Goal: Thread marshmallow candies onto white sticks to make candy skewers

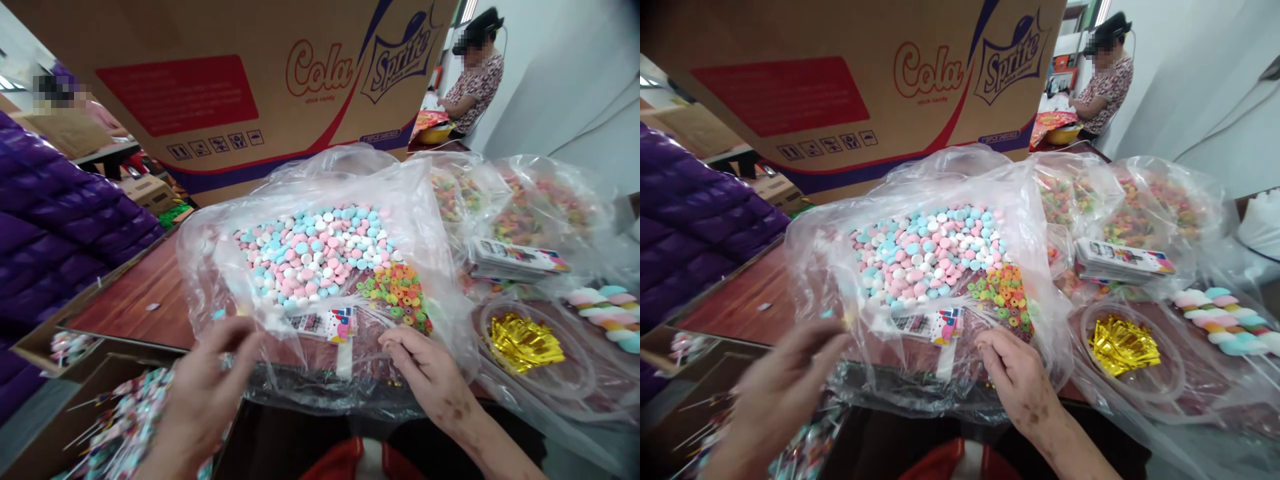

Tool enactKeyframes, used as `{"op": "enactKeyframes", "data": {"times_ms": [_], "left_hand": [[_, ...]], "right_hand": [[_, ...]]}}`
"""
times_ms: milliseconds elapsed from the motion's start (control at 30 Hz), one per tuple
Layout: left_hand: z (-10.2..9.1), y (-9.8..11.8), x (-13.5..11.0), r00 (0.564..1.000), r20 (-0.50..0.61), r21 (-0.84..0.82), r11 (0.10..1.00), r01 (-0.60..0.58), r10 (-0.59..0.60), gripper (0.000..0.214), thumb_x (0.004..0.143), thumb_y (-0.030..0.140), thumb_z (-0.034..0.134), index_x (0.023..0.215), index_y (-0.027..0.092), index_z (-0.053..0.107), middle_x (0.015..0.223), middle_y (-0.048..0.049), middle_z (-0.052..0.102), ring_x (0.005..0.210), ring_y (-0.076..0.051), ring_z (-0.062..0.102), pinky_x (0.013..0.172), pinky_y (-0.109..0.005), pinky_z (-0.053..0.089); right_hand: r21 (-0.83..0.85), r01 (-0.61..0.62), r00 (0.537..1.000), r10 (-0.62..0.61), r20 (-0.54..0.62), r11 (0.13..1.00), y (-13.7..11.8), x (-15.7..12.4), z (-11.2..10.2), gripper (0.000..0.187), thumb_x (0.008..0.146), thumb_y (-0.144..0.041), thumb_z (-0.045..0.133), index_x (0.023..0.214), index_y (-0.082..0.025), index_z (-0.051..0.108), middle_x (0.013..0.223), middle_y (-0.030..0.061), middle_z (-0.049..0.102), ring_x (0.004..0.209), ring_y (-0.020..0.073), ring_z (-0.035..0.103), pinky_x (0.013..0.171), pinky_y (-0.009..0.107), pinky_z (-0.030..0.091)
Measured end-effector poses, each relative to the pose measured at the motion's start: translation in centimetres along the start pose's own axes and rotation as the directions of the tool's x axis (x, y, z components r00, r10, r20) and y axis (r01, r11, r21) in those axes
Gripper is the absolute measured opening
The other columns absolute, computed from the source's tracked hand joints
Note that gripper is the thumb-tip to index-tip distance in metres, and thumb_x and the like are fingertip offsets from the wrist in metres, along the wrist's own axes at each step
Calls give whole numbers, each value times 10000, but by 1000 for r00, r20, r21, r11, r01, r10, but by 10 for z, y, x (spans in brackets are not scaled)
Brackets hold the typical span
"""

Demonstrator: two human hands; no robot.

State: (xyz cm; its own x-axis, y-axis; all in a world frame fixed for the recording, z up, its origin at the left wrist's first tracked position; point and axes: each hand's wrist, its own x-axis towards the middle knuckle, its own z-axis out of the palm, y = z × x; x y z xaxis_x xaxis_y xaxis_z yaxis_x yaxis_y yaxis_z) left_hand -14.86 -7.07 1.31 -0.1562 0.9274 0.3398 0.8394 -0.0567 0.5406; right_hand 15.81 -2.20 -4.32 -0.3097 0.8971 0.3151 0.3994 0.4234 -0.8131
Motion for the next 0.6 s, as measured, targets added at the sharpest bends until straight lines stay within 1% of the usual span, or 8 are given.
{"op": "enactKeyframes", "data": {"times_ms": [33,67,100,200,333,467,533,600], "left_hand": [[25,11,8,990,105,-8,995,-96,96,163,916,349,582,928,201,648,850,-25,686,763,-201,645,718,-314,508],[47,20,15,972,147,14,982,-188,184,168,927,324,567,921,181,655,865,-48,684,820,-226,638,778,-355,501],[65,27,21,958,197,86,969,-230,209,171,920,313,582,931,162,662,885,-73,681,886,-264,623,837,-409,482],[94,36,31,938,326,300,929,-217,114,168,865,315,676,878,148,667,930,-112,667,930,-322,585,828,-461,458],[100,28,36,926,368,316,925,-212,86,78,901,228,627,866,175,674,944,-86,669,932,-303,574,822,-440,433],[102,19,37,938,328,246,949,-196,109,185,943,193,551,796,185,663,874,-63,664,896,-275,569,815,-417,413],[101,24,35,951,283,226,955,-192,124,238,956,190,522,746,181,635,827,-60,644,866,-262,559,803,-408,405],[99,36,30,962,191,146,963,-226,196,268,969,190,490,726,180,605,777,-56,615,815,-247,537,770,-396,393]], "right_hand": [[1,12,1000,-12,-2,1000,-1,-1,1,195,984,-212,456,924,-217,642,829,-2,669,767,123,639,717,190,492],[3,20,1000,-20,-1,1000,-2,-2,2,192,984,-206,458,930,-216,642,827,-3,666,760,120,638,714,187,491],[4,23,1000,-23,-2,1000,-2,-3,2,189,984,-202,459,935,-215,641,832,-3,666,758,117,636,713,185,491],[0,20,1000,-20,8,1000,-2,-7,2,185,985,-193,461,941,-214,640,845,-2,661,756,110,630,708,180,486],[7,24,1000,-24,4,1000,0,-8,3,188,986,-187,455,953,-210,638,846,1,658,748,106,627,708,181,482],[45,16,1000,-16,-2,999,1,-7,6,193,984,-205,451,955,-211,642,852,9,672,787,123,640,741,202,485],[86,-43,999,44,-9,995,0,-5,8,191,981,-236,459,953,-214,646,849,12,671,775,132,638,727,216,491],[170,-153,987,159,-26,974,-2,-2,10,170,966,-282,486,991,-213,640,877,20,667,743,135,626,676,222,499]]}}
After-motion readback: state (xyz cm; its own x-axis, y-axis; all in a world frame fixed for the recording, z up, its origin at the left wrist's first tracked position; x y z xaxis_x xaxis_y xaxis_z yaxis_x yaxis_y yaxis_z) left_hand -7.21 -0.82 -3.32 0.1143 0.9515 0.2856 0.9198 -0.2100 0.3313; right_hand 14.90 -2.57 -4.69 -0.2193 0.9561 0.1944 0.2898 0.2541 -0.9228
